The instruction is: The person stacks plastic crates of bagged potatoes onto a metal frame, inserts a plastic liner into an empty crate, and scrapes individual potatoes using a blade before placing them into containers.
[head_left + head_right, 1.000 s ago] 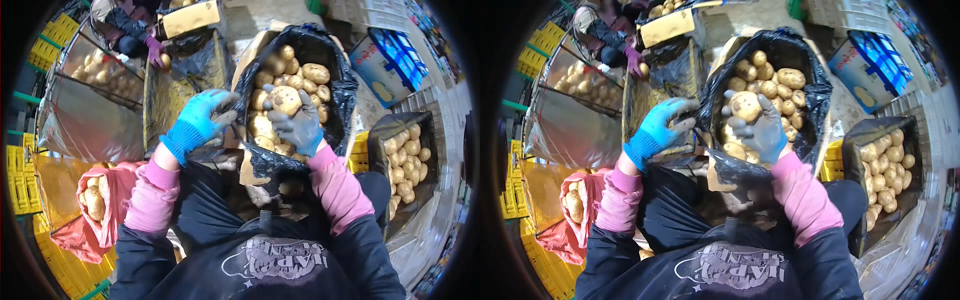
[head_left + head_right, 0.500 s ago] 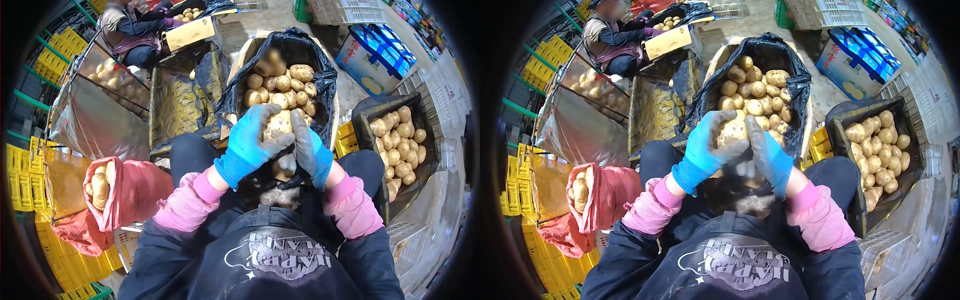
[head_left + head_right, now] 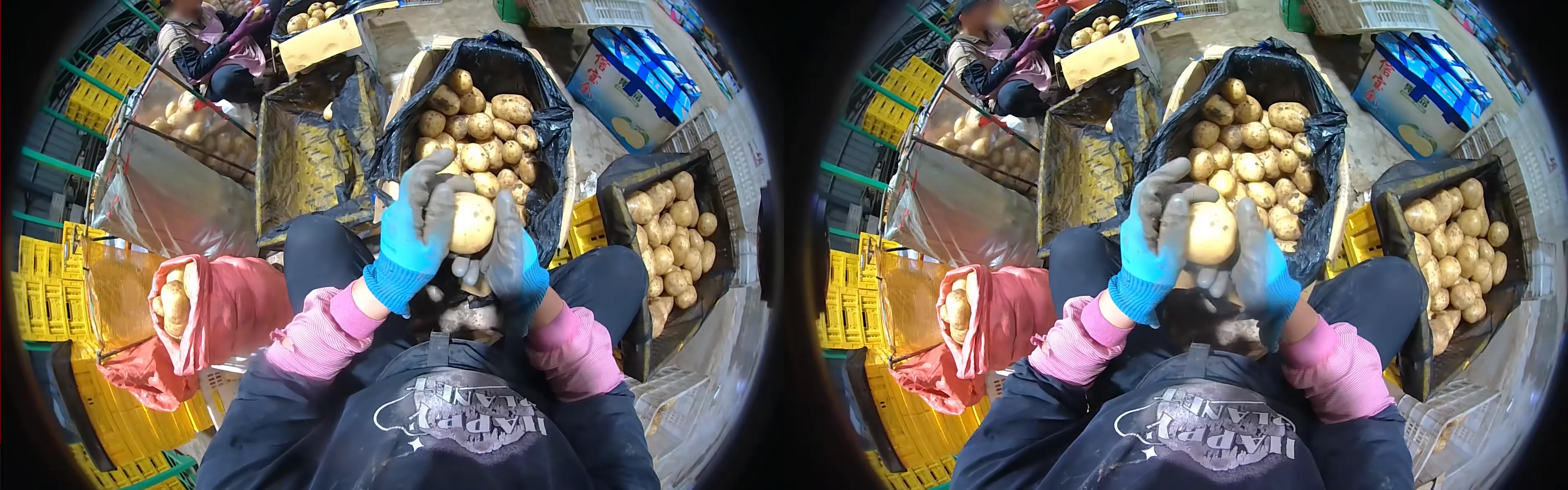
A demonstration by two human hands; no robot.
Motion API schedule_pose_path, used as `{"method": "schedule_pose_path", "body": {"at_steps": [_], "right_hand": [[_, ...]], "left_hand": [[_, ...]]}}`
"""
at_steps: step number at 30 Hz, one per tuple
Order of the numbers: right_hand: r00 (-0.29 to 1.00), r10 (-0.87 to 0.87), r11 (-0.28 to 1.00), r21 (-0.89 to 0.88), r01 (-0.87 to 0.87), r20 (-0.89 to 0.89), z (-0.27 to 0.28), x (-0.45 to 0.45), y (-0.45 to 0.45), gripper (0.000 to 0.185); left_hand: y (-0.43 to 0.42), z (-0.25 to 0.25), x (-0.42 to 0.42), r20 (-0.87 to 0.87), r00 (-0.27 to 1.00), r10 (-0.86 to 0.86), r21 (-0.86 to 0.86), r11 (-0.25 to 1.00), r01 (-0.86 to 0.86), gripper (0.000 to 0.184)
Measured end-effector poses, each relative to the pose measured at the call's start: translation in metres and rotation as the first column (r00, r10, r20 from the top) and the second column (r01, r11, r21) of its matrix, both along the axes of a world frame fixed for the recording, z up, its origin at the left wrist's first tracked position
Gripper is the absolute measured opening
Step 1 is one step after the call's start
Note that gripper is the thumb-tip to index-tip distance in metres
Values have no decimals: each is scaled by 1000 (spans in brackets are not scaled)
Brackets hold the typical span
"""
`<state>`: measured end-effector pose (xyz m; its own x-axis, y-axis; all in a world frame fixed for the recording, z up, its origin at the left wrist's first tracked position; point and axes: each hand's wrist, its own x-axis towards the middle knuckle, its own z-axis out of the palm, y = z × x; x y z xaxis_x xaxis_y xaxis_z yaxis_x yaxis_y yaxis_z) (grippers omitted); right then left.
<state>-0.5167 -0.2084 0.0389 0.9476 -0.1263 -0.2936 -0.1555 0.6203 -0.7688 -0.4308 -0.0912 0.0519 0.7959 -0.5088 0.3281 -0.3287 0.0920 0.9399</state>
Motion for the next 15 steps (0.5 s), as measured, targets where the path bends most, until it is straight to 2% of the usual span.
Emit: {"method": "schedule_pose_path", "body": {"at_steps": [1, 3, 4, 5, 7, 8, 9, 11, 12, 13, 14, 15], "right_hand": [[1000, 0, 1000, 2, 0, -3, 0, 0, 3, 61], [993, -44, 959, -284, 12, -107, 15, 1, 11, 63], [999, 42, 927, -373, -51, -33, 19, -3, 5, 64], [999, 43, 927, -370, -52, -33, 14, -3, 4, 64], [992, 45, 993, -118, -31, 115, 2, -3, 3, 63], [991, 26, 993, -118, -11, 128, 4, -3, 4, 62], [991, 25, 992, -122, -9, 130, 2, -3, 0, 62], [974, 52, 997, -72, -36, 220, -6, -4, -6, 59], [974, 49, 997, -73, -34, 222, -5, -3, -5, 59], [990, -50, 999, -12, 53, 133, -2, -3, -1, 60], [989, -144, 989, 40, 142, 39, -1, -3, 2, 61], [989, -143, 989, 38, 142, 44, -2, -5, 3, 61]], "left_hand": [[0, -2, 3, -3, 1000, 0, 2, 1000, 0, 32], [-1, -7, 10, 413, 911, 14, 138, 987, -77, 34], [0, -7, 10, 241, 970, 13, 81, 996, -33, 32], [1, -5, 11, 65, 998, 0, 15, 1000, -1, 31], [0, -3, 19, -223, 975, -4, -103, 995, -19, 31], [-1, -3, 19, -300, 953, -33, -138, 990, -9, 31], [-2, -3, 18, -297, 954, -36, -142, 990, -7, 31], [-4, -5, 13, -203, 977, -66, -66, 996, 53, 31], [2, -3, 14, 11, 999, -45, 114, 993, 43, 32], [10, 2, 14, 235, 968, -84, 267, 963, 19, 39], [8, 3, 10, 342, 937, -73, 279, 960, -27, 43], [6, 2, 3, 447, 892, -62, 284, 956, -76, 46]]}}
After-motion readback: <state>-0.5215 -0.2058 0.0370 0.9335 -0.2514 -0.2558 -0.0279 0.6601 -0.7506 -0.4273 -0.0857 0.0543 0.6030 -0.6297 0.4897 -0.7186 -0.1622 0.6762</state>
